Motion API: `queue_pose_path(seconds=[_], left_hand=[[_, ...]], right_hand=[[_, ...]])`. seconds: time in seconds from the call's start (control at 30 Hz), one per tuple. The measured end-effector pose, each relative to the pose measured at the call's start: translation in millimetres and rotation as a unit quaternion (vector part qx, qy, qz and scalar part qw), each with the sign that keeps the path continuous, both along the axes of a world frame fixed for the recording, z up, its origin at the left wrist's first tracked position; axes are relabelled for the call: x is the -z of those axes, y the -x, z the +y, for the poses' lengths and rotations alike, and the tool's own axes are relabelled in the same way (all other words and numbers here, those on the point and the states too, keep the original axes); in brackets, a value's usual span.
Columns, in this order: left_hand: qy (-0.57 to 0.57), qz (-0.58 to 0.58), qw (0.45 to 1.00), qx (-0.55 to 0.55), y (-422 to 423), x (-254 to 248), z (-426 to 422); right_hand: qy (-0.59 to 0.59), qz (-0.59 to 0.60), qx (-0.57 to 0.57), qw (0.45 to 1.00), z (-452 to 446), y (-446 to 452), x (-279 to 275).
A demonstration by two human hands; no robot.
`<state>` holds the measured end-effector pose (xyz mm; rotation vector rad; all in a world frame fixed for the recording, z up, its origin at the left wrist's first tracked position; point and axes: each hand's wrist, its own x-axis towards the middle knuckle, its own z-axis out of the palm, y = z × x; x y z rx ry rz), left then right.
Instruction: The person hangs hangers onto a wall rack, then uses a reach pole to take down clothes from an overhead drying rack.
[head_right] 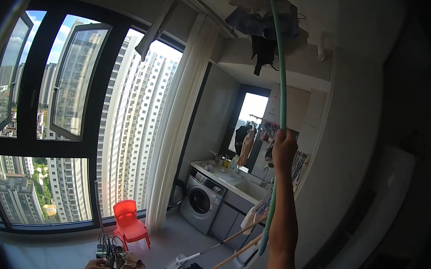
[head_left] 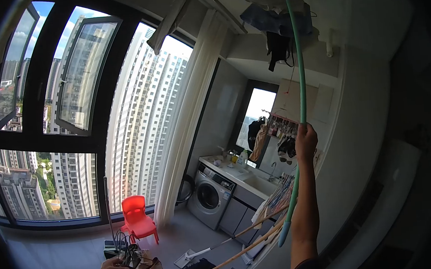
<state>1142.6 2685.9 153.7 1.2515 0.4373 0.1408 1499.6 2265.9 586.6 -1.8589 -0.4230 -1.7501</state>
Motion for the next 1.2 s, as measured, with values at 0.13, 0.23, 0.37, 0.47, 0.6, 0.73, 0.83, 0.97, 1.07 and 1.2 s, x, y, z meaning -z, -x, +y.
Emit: queue_pose_path(seconds=[0.13, 0.23, 0.37, 0.47, 0.6, 0.73, 0.83, 0.97, 1.07, 1.2], left_hand=[[0.026, -0.059, 0.998, -0.005, -13.8, 48.4, 33.0], [0.026, -0.044, 0.999, -0.006, -20.0, 48.6, 48.0], [-0.009, -0.047, 0.999, -0.025, -24.5, 40.6, 60.4], [0.031, -0.064, 0.997, -0.018, -32.0, 67.3, 75.3], [0.037, -0.059, 0.997, -0.009, -36.2, 66.3, 75.9], [0.043, -0.059, 0.997, 0.002, -42.1, 67.0, 78.8], [0.047, -0.061, 0.997, 0.012, -46.0, 69.6, 79.4], [0.053, -0.069, 0.996, 0.03, -52.1, 75.2, 79.2], [0.056, -0.088, 0.993, 0.054, -59.1, 85.1, 81.0], [0.055, -0.139, 0.983, 0.11, -69.0, 111.1, 92.3]], right_hand=[[-0.027, 0.02, -0.007, 0.999, 21.4, 4.9, -8.3], [-0.044, 0.061, -0.013, 0.997, 31.9, 16.5, -10.1], [-0.037, 0.066, 0.006, 0.997, 38.1, 21.2, -16.2], [-0.035, 0.056, 0.012, 0.998, 37.0, 17.4, -22.4], [-0.039, 0.067, 0.029, 0.997, 41.5, 18.6, -32.4], [-0.044, 0.07, 0.015, 0.996, 46.6, 16.2, -43.1], [-0.053, 0.078, -0.018, 0.995, 44.2, -6.7, -50.8], [-0.083, 0.107, -0.135, 0.982, 63.1, -3.4, -62.4], [-0.126, 0.155, -0.256, 0.946, 95.5, 16.0, -69.5], [-0.14, 0.173, -0.338, 0.915, 119.6, 8.0, -62.4]])
